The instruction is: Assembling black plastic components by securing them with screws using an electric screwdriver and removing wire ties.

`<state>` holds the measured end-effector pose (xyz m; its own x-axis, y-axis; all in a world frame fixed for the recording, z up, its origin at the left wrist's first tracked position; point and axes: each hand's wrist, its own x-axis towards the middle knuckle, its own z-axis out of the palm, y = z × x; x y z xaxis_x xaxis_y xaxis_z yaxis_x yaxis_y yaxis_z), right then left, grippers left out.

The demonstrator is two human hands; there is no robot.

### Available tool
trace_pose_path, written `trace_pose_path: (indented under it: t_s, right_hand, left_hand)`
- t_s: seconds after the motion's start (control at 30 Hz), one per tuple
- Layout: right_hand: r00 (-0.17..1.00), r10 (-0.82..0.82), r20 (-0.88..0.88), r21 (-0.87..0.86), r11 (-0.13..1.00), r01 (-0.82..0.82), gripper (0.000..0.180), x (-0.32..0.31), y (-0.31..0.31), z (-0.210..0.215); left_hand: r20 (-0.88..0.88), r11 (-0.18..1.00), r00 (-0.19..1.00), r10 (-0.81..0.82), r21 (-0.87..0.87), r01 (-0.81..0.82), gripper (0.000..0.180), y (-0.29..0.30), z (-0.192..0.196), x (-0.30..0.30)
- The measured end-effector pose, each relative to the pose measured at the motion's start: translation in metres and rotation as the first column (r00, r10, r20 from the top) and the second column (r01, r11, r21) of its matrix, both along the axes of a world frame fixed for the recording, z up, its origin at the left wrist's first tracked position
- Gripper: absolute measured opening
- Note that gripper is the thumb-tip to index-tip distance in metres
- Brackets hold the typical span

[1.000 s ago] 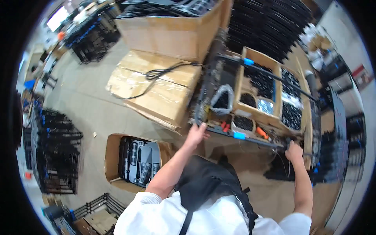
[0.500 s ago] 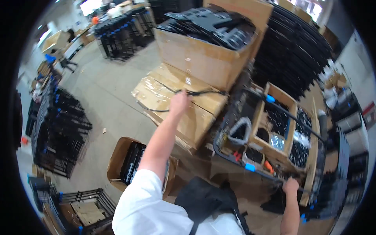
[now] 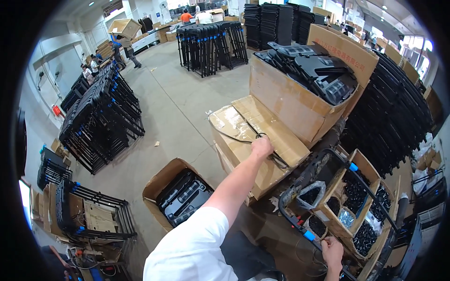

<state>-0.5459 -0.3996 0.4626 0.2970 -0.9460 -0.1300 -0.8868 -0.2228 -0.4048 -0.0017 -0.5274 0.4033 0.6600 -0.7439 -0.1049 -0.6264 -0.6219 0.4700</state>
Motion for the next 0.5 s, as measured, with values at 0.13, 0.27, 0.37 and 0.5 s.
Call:
trace_pose_path:
  t_s: [0.13, 0.27, 0.37, 0.5]
  right_hand:
    - [0.995, 0.000, 0.099, 0.058, 0.998, -0.006, 0.029, -0.007, 0.005, 0.022]
    - [0.926, -0.112, 0.361, 0.170, 0.984, 0.052, 0.032, -0.014, -0.006, 0.034]
    - [0.789, -0.166, 0.591, 0.411, 0.904, -0.118, 0.041, 0.013, -0.031, 0.027]
    - [0.554, -0.397, 0.732, 0.677, 0.519, -0.522, 0.072, 0.106, -0.049, 0.025]
  left_hand:
    - [-0.120, 0.900, 0.990, 0.077, -0.419, -0.121, 0.024, 0.030, 0.004, -0.018]
    - [-0.145, 0.671, 0.964, -0.225, -0.740, 0.045, 0.011, 0.109, 0.046, -0.081]
    - [-0.243, 0.708, 0.895, -0.374, -0.698, 0.106, 0.012, 0.181, 0.078, -0.135]
    - [-0.264, 0.702, 0.822, -0.506, -0.680, 0.214, 0.018, 0.259, 0.110, -0.206]
